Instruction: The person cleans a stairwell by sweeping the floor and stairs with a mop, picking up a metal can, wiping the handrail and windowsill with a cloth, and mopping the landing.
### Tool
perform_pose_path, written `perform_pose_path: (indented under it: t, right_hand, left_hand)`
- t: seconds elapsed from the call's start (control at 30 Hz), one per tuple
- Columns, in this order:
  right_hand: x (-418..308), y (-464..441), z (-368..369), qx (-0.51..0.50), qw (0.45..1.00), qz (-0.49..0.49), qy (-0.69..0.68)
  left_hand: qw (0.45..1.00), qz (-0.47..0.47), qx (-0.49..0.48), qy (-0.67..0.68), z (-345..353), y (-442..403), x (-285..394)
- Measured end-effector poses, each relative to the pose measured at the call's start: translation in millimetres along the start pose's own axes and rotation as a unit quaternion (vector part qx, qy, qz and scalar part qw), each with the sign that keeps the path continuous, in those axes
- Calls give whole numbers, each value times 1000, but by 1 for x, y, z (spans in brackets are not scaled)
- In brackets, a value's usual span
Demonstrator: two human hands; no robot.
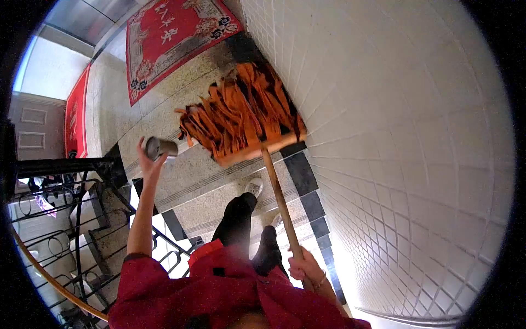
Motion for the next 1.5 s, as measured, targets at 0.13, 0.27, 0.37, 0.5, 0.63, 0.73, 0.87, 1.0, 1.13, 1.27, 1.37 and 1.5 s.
perform_pose_path:
  t: [0.13, 0.27, 0.37, 0.5, 0.63, 0.73, 0.87, 1.0, 1.13, 1.27, 1.37, 1.5]
  right_hand:
    - [23, 1, -27, 54, 998, 7, 4]
    - [28, -33, -49, 86, 995, 44, -35]
    - [17, -56, -55, 135, 990, 50, -6]
    - [18, -58, -56, 180, 979, 92, -4]
    - [11, -62, -47, 174, 980, 93, -34]
    - [6, -63, -36, 173, 977, 102, -76]
    - [7, -61, -32, 177, 979, 88, -48]
    - [19, -70, -54, 166, 983, 77, 20]
    - [36, -65, -66, 158, 982, 100, 8]
    - [46, -43, -72, 159, 982, 81, 59]
    - [87, 17, -88, 179, 966, 125, 141]
    - [176, 153, -144, 267, 879, 84, 385]
  left_hand:
    - [997, 47, -58, 33, 83, -74, 7]
    - [993, 3, -115, -8, 178, -145, 12]
    - [984, 112, -98, -102, 250, -192, 5]
    - [983, 138, -78, -90, 325, -230, 12]
    - [982, 155, -75, -81, 380, -251, 13]
    - [981, 163, -75, -69, 402, -257, 7]
    - [982, 181, -52, -22, 387, -251, 5]
    - [991, 114, -73, -18, 342, -179, -19]
    - [930, 53, -363, -6, 344, 23, 3]
    - [770, 299, -562, 42, 362, 268, 94]
    - [723, 433, -536, 48, 344, 350, 166]
    - [667, 458, -584, -58, 410, 445, 142]
Point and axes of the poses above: each hand's wrist, its own y-axis away from the middle knuckle, its own z-axis out of the palm, x = y × z, the point moved 10 cm from there along -y, towards the middle knuckle, and after that the axes turned 9 degrees about z, right-handed, at the moved point
